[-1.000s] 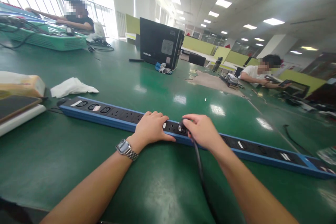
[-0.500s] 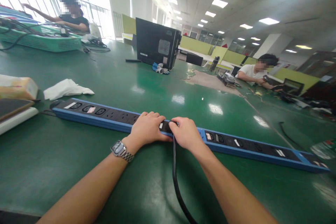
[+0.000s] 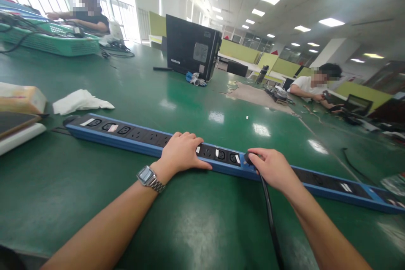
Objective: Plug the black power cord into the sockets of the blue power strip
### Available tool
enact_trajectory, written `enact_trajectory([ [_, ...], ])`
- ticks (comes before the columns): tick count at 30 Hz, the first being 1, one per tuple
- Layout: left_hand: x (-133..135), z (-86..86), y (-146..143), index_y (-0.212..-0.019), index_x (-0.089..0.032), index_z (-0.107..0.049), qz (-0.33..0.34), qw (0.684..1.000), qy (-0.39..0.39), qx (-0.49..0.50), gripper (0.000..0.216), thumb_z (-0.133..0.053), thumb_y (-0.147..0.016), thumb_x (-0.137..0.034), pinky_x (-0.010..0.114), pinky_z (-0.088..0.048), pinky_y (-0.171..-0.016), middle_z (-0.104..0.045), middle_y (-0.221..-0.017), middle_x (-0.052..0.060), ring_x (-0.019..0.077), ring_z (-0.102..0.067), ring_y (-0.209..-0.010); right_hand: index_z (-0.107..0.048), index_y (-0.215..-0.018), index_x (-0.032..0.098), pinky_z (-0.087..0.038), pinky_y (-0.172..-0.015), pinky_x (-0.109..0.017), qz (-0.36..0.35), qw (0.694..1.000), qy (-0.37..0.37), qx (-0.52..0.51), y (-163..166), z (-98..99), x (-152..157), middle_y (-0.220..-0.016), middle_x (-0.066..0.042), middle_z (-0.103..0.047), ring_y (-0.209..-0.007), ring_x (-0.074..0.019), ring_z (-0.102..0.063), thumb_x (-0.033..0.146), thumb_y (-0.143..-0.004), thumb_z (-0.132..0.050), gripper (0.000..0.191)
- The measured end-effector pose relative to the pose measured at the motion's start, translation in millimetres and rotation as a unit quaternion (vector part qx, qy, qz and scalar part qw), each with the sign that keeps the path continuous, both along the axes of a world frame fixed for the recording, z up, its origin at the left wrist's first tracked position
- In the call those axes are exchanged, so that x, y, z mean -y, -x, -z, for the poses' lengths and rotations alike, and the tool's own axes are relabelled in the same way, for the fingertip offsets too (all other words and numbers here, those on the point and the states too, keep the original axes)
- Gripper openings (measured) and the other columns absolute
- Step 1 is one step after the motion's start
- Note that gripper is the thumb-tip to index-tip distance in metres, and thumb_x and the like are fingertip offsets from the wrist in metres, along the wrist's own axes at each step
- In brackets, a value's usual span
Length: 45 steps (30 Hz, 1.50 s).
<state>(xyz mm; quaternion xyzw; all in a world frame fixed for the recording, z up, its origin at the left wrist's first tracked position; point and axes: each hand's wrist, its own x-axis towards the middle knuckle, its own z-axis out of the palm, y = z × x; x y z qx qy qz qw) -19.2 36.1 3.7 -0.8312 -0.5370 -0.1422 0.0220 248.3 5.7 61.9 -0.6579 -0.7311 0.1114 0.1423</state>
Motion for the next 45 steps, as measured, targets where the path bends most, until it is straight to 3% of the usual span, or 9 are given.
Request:
enact_trajectory([
  [8,-1,-0.3,0,-0.109,-0.022,-0.069,0.000,1.000,0.003,-0.002,0.083,-0.059,-0.059,-0.088,0.043,-0.043,-0.088,-0.072,-0.103,0.010,0.0321,-0.064,-0.099,-0.075,-0.114,0.016,-0.049,-0.066,-0.030,-0.007,1.000,0.002,-0.018,-4,16.3,-2,-0.065,-0.004,-0.072,-0.063,-0.0198,-0.066,0.039,-0.088,-0.043,0.047],
  [12,-1,-1.2,0,-0.110,-0.022,-0.069,-0.002,1.000,0.004,-0.005,0.083,-0.059,-0.061,-0.088,0.044,-0.043,-0.089,-0.072,-0.105,0.010,0.0318,-0.065,-0.100,-0.073,-0.115,0.013,-0.047,-0.056,-0.029,0.004,0.994,0.014,-0.105,-17,-5.8,4,-0.057,-0.003,-0.067,-0.052,-0.0179,-0.061,0.042,-0.085,-0.046,0.050],
  [17,-1,-2.4,0,-0.111,-0.021,-0.069,-0.001,1.000,0.005,-0.010,0.083,-0.058,-0.062,-0.087,0.045,-0.043,-0.090,-0.072,-0.107,0.011,0.0327,-0.065,-0.101,-0.073,-0.116,0.012,-0.042,-0.049,-0.029,0.086,0.988,-0.030,-0.121,-78,-36.5,22,-0.051,-0.001,-0.062,-0.047,-0.0175,-0.056,0.051,-0.080,-0.052,0.057],
  [21,-1,-3.7,0,-0.112,-0.020,-0.069,-0.002,1.000,0.011,-0.010,0.083,-0.060,-0.062,-0.085,0.046,-0.044,-0.090,-0.072,-0.106,0.011,0.0334,-0.064,-0.101,-0.073,-0.113,0.009,-0.043,-0.052,-0.031,0.075,0.995,0.014,-0.068,-115,-13.2,26,-0.053,-0.002,-0.063,-0.050,-0.0186,-0.057,0.048,-0.082,-0.049,0.056],
  [26,-1,-4.0,1,-0.114,-0.020,-0.069,-0.002,1.000,0.015,0.000,0.082,-0.062,-0.062,-0.083,0.045,-0.043,-0.090,-0.072,-0.108,0.011,0.0330,-0.064,-0.102,-0.071,-0.118,0.008,-0.045,-0.061,-0.032,0.035,0.999,0.013,-0.036,-116,21.0,16,-0.057,-0.003,-0.065,-0.057,-0.0198,-0.061,0.046,-0.087,-0.044,0.056],
  [31,-2,-2.8,1,-0.114,-0.020,-0.069,-0.004,1.000,0.015,-0.001,0.080,-0.064,-0.063,-0.082,0.045,-0.043,-0.091,-0.072,-0.108,0.011,0.0325,-0.064,-0.103,-0.074,-0.112,0.009,-0.045,-0.059,-0.032,0.049,0.997,0.005,-0.054,-116,11.7,14,-0.054,-0.003,-0.064,-0.055,-0.0199,-0.060,0.049,-0.084,-0.047,0.056],
  [37,0,-1.3,1,-0.112,-0.021,-0.069,-0.005,1.000,0.003,-0.001,0.081,-0.063,-0.061,-0.084,0.044,-0.043,-0.090,-0.072,-0.107,0.010,0.0318,-0.064,-0.103,-0.072,-0.116,0.013,-0.040,-0.049,-0.028,0.095,0.976,-0.077,-0.180,-55,-17.6,21,-0.051,0.000,-0.060,-0.047,-0.0164,-0.054,0.050,-0.081,-0.053,0.054],
  [41,1,0.7,0,-0.108,-0.021,-0.069,-0.004,1.000,-0.002,0.002,0.081,-0.063,-0.060,-0.085,0.044,-0.043,-0.089,-0.071,-0.104,0.010,0.0315,-0.064,-0.100,-0.069,-0.118,0.012,-0.041,-0.049,-0.026,-0.022,0.963,0.072,-0.260,26,2.6,5,-0.052,0.001,-0.059,-0.044,-0.0140,-0.053,0.042,-0.085,-0.049,0.049],
  [45,0,2.5,0,-0.108,-0.020,-0.069,-0.002,1.000,-0.010,0.004,0.082,-0.062,-0.059,-0.086,0.044,-0.043,-0.088,-0.071,-0.102,0.010,0.0315,-0.064,-0.098,-0.071,-0.111,0.012,-0.043,-0.051,-0.025,-0.005,0.964,0.075,-0.254,62,26.2,-16,-0.051,0.001,-0.058,-0.046,-0.0141,-0.055,0.034,-0.085,-0.048,0.042],
])
